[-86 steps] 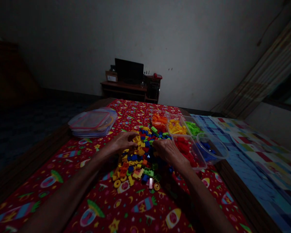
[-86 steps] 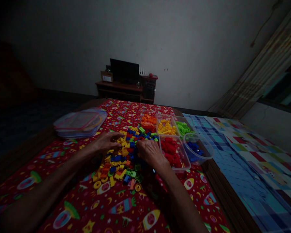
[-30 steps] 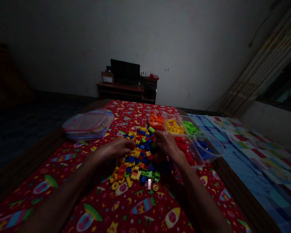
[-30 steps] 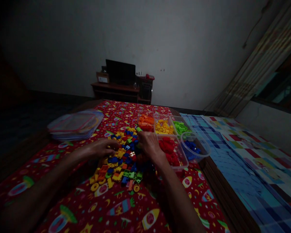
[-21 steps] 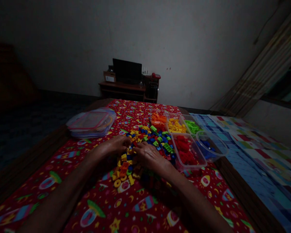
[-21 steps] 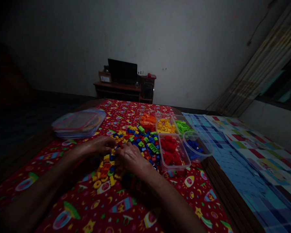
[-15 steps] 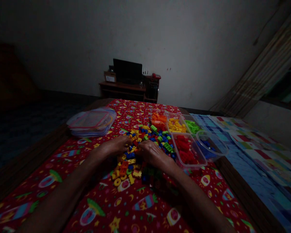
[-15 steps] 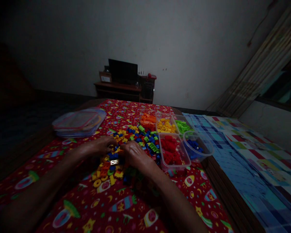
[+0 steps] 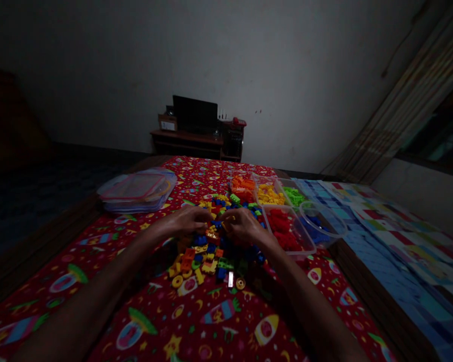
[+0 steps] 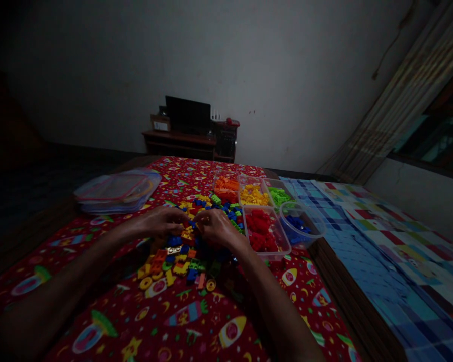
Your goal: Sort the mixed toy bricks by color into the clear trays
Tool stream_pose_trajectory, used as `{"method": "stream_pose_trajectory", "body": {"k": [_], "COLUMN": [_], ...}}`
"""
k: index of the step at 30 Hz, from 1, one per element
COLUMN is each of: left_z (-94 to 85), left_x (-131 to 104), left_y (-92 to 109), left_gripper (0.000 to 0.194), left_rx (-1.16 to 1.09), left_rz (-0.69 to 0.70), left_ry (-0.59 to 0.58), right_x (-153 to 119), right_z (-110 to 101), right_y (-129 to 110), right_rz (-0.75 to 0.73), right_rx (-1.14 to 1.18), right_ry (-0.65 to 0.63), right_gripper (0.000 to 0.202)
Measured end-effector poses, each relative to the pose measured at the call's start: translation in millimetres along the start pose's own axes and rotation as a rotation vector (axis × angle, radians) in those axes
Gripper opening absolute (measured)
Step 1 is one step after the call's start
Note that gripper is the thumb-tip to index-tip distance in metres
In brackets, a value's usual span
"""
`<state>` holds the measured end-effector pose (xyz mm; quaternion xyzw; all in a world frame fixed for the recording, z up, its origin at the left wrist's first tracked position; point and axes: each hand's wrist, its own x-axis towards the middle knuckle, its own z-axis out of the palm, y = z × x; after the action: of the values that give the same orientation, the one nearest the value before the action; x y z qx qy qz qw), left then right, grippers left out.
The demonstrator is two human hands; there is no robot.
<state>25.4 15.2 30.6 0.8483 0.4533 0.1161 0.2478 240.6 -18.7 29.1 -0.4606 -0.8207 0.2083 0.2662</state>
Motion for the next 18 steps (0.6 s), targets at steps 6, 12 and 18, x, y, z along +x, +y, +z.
{"method": "stream_pose_trajectory", "body": {"k": [6,12,18], "left_z": [7.8,13.0,13.8], "left_x": [2.6,3.2,0.2], "left_y": [3.7,3.4,11.4], "left_gripper": [0.035,0.036,0.027], "left_rx": [-0.063,0.001,0.146], "left_rz": [0.029,0.105,0.180], "left_ry": [0.020,-0.003,-0.085], "right_x": [-1.9,0.3,16.0], "right_z": [-19.9,-59.2,-89.3], "right_y": [3.3,28.4,74.5], "right_rz": [0.013,0.178,0.278], "right_rx": [-0.062,-0.214,-0.323], "right_ry": [0.045,0.286,0.532], "right_gripper": [0.029,0.026,0.033]}}
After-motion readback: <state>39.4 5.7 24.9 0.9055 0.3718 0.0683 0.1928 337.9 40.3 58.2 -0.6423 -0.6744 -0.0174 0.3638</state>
